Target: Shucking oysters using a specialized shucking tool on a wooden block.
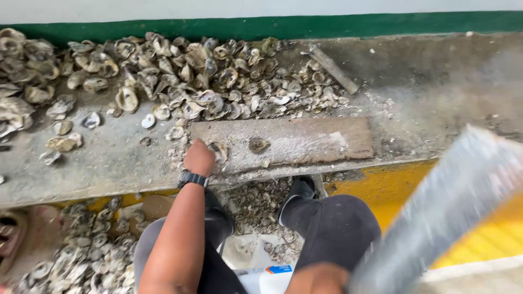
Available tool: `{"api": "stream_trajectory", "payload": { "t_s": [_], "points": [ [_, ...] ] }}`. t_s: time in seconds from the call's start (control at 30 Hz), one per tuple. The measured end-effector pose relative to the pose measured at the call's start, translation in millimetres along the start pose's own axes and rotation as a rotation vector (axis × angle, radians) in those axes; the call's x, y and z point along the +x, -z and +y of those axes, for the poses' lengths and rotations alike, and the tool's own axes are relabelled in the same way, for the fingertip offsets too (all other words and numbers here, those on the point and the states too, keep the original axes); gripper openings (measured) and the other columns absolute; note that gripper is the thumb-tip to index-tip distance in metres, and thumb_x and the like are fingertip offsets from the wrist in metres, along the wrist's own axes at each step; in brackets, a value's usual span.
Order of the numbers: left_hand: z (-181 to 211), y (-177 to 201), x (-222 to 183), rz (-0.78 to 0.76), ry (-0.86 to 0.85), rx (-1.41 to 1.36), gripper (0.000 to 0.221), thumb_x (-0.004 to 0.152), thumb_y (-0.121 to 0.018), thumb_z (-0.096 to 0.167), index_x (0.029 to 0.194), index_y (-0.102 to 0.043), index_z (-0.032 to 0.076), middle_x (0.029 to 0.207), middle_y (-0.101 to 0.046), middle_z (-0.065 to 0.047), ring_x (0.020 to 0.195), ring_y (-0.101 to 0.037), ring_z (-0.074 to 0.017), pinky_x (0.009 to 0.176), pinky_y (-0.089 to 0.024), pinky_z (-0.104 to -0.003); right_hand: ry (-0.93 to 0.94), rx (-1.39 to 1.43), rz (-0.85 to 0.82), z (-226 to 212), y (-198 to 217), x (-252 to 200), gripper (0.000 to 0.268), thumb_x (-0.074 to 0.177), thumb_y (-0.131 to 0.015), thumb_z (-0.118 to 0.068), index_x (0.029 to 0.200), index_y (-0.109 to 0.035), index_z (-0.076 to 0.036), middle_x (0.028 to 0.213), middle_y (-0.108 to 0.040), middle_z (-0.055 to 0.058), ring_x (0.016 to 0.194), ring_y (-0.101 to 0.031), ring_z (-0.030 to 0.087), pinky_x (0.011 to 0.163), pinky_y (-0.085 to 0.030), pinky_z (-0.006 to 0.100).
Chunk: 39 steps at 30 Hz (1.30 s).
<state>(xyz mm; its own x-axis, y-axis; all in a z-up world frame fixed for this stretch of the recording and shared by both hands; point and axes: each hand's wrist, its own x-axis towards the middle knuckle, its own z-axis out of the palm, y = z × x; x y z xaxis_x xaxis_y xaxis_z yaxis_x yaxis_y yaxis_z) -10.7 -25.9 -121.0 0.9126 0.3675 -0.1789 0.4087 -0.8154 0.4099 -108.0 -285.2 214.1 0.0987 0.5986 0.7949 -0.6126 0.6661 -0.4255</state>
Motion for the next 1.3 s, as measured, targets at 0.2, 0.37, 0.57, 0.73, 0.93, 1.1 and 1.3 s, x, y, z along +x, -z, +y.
{"api": "stream_trajectory", "payload": {
  "t_s": [0.2, 0.37, 0.57, 0.73, 0.93, 1.1, 1.3],
  "points": [
    [14, 25, -5, 0.046, -0.1, -0.405, 0.033, 0.087, -0.062, 0.008, 0.118, -0.059, -0.004, 0.106, -0.068, -0.03, 0.093, -0.066, -0.0473, 0.077, -0.052, -0.055, 0.084, -0.532, 1.209, 11, 36, -49, 0.039, 0.102, -0.065, -0.046, 0.108, -0.054, -0.009, 0.084, -0.063, 0.006, 0.065, -0.054, 0.011, 0.058, -0.046, 0.024],
    [-1, 2, 17, 0.019, -0.102, -0.498, 0.034, 0.086, -0.063, 0.004, 0.119, -0.06, -0.001, 0.104, -0.068, -0.03, 0.097, -0.064, -0.0469, 0.084, -0.051, -0.053, -0.721, -0.937, 1.692, 58, 122, -136, 0.024, 0.099, -0.059, -0.035, 0.104, -0.058, -0.012, 0.07, -0.057, 0.0, 0.054, -0.052, 0.008, 0.048, -0.046, 0.025],
    [-15, -6, 9, 0.277, -0.178, -0.33, 0.024, 0.076, -0.059, -0.007, 0.091, -0.071, 0.007, 0.094, -0.069, -0.019, 0.089, -0.065, -0.0416, 0.087, -0.051, -0.049, -1.006, -1.391, 1.559, 102, 149, -168, 0.035, 0.101, -0.061, -0.041, 0.101, -0.056, -0.007, 0.063, -0.058, 0.006, 0.051, -0.058, 0.017, 0.048, -0.046, 0.034],
    [-16, -5, 3, 0.356, -0.132, -0.307, 0.016, 0.078, -0.063, -0.004, 0.083, -0.071, 0.008, 0.092, -0.068, -0.016, 0.089, -0.066, -0.0403, 0.093, -0.051, -0.049, -1.135, -1.744, 1.399, 122, 143, -160, 0.045, 0.103, -0.053, -0.051, 0.106, -0.052, -0.006, 0.062, -0.06, 0.012, 0.055, -0.064, 0.029, 0.053, -0.047, 0.043],
    [-10, 9, 4, 0.293, 0.038, -0.378, 0.009, 0.081, -0.062, -0.002, 0.083, -0.069, 0.003, 0.101, -0.066, -0.021, 0.089, -0.064, -0.0434, 0.077, -0.051, -0.051, -1.334, -1.851, 1.205, 127, 141, -155, 0.044, 0.102, -0.054, -0.048, 0.114, -0.05, -0.007, 0.065, -0.064, 0.016, 0.06, -0.065, 0.036, 0.055, -0.046, 0.048],
    [-12, 5, 1, 0.29, -0.011, -0.394, 0.009, 0.081, -0.062, -0.001, 0.082, -0.069, 0.004, 0.096, -0.066, -0.02, 0.089, -0.064, -0.0429, 0.079, -0.052, -0.05, -0.938, -1.962, 1.208, 133, 145, -173, 0.04, 0.108, -0.052, -0.045, 0.111, -0.051, -0.006, 0.069, -0.064, 0.014, 0.059, -0.067, 0.032, 0.052, -0.052, 0.043],
    [-13, -6, 4, 0.28, 0.01, -0.364, 0.008, 0.075, -0.066, 0.002, 0.077, -0.072, 0.007, 0.099, -0.067, -0.022, 0.087, -0.066, -0.0427, 0.076, -0.053, -0.05, -1.211, -1.915, 1.248, 125, 152, -167, 0.039, 0.103, -0.055, -0.043, 0.108, -0.05, -0.004, 0.058, -0.055, 0.012, 0.05, -0.058, 0.03, 0.05, -0.045, 0.043]
  ]
}}
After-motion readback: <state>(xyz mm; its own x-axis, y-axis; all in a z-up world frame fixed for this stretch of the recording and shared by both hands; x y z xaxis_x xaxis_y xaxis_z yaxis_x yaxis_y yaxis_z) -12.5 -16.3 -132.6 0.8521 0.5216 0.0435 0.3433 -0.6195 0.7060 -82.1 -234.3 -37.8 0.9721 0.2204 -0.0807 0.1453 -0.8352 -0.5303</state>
